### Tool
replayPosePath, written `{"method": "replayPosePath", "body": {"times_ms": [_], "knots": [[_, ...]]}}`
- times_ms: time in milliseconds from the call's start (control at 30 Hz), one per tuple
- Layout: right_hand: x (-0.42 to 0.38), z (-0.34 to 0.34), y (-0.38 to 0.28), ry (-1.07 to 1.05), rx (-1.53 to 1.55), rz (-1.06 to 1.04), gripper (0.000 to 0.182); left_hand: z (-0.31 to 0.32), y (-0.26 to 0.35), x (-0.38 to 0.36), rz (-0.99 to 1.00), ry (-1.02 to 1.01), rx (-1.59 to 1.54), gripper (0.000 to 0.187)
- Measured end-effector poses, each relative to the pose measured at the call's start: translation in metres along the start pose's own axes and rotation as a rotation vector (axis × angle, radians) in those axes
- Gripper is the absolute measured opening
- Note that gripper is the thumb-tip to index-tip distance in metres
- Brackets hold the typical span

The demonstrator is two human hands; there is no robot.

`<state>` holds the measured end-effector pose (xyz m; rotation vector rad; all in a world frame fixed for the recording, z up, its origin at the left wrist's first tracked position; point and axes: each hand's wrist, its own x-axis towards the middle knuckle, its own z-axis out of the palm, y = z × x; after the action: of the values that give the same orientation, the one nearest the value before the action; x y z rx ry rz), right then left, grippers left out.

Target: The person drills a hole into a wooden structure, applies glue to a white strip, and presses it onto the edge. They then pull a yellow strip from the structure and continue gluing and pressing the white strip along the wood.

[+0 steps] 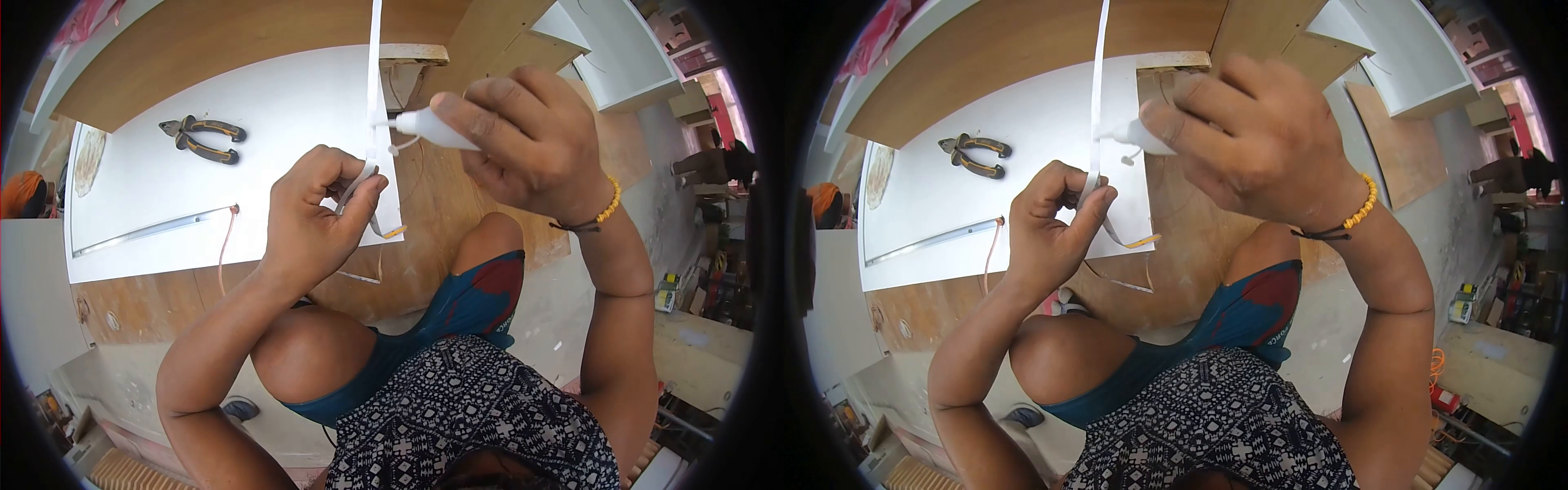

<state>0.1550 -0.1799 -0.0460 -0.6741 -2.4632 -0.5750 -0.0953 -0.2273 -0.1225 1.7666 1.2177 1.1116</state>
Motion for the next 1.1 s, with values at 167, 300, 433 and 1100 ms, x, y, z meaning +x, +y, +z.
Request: {"method": "replayPosePath", "body": {"times_ms": [167,300,433,1100], "knots": [[-0.001,-0.004,-0.004,0.000,0.112,0.085,0.040,-0.003,-0.005,-0.001,-0.079,0.004,-0.061,0.011],[0.016,0.007,0.022,0.245,0.132,0.227,0.031,-0.021,-0.008,0.004,-0.247,-0.030,-0.226,0.013],[0.045,0.025,0.060,0.509,0.557,0.653,0.033,-0.053,-0.028,0.017,-0.357,-0.041,-0.428,0.015],[0.154,0.065,0.153,0.293,0.742,0.790,0.034,-0.193,-0.084,0.107,-0.315,0.155,-0.530,0.022]]}}
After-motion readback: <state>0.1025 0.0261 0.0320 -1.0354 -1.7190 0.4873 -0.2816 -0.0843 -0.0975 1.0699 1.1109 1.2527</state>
